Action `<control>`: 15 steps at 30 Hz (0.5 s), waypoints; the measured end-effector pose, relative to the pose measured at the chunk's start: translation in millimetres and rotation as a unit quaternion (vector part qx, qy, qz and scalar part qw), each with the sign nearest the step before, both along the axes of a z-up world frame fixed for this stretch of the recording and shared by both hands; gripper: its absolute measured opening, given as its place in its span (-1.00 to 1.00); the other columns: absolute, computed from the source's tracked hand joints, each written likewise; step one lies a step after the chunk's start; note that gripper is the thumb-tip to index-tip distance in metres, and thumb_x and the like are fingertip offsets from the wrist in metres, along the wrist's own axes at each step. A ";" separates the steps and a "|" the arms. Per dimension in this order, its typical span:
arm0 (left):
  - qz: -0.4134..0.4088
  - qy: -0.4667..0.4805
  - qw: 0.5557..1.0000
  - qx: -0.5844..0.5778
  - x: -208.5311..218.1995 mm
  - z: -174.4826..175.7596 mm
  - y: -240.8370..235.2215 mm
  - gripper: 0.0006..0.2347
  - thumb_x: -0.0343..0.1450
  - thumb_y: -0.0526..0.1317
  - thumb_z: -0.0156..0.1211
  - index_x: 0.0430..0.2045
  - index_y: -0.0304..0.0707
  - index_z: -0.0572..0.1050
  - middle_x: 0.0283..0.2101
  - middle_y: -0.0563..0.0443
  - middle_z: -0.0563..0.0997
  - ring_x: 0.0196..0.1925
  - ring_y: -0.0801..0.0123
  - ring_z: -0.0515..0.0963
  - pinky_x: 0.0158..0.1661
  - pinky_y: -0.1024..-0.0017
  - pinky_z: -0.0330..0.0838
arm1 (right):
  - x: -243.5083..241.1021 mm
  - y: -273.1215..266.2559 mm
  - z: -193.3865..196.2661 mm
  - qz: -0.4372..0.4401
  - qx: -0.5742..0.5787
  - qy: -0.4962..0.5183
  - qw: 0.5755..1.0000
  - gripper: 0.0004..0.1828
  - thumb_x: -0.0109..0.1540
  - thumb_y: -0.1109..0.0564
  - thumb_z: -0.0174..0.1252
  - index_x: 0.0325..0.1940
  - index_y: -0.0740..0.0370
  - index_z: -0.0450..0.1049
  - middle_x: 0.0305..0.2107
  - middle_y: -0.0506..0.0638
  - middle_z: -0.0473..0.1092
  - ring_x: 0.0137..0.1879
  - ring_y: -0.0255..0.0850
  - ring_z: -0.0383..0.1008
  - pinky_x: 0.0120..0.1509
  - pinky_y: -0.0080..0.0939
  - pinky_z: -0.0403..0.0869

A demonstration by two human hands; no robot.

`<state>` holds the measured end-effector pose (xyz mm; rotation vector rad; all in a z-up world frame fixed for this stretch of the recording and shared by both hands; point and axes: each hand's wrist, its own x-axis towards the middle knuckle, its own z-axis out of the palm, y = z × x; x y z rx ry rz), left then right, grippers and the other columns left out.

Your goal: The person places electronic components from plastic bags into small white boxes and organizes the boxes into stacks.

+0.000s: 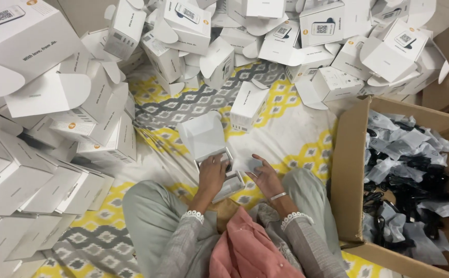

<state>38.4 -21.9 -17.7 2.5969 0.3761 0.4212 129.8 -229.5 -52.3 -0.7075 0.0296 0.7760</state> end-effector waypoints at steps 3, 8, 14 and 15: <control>-0.028 -0.085 0.966 -0.243 -7.3 15.2 -17.6 -0.72 0.62 -0.08 -0.02 -0.01 -0.33 0.50 -0.09 -0.35 0.64 -0.03 -0.10 0.61 -0.04 0.10 0.44 | -6.5 1.0 -4.0 0.008 0.018 -0.036 0.999 -0.36 0.24 0.37 -0.02 0.45 0.29 0.22 -0.18 0.00 0.41 0.03 -0.22 0.48 0.38 -0.01 0.46; 0.033 -0.031 0.923 -0.383 0.7 46.9 -34.1 -0.67 0.45 -0.10 0.23 0.01 -0.31 0.43 -0.34 -0.26 0.67 -0.38 0.24 0.70 -0.28 0.29 0.54 | -14.1 4.7 11.3 0.018 0.058 -0.072 0.996 -0.35 0.29 0.46 0.00 0.50 0.34 0.19 -0.17 -0.02 0.34 0.03 -0.27 0.44 0.44 0.04 0.41; 0.040 -0.097 0.919 -0.381 15.6 57.1 -29.3 -0.80 0.46 -0.33 0.24 -0.04 -0.27 0.53 -0.43 -0.20 0.59 -0.49 0.49 0.43 -0.41 0.43 0.43 | -19.6 7.6 38.0 0.055 -0.027 -0.077 0.995 -0.38 0.26 0.38 0.06 0.43 0.26 0.20 0.01 0.00 0.39 0.13 -0.25 0.46 0.37 -0.04 0.45; 0.028 -0.139 0.917 -0.373 18.7 56.8 -28.7 -0.80 0.44 -0.38 0.25 -0.06 -0.27 0.52 -0.37 -0.08 0.67 -0.46 0.54 0.42 -0.40 0.47 0.38 | -19.4 6.7 33.8 0.061 -0.041 -0.089 0.993 -0.36 0.27 0.35 0.08 0.45 0.21 0.21 0.00 0.03 0.39 0.14 -0.23 0.47 0.34 -0.03 0.46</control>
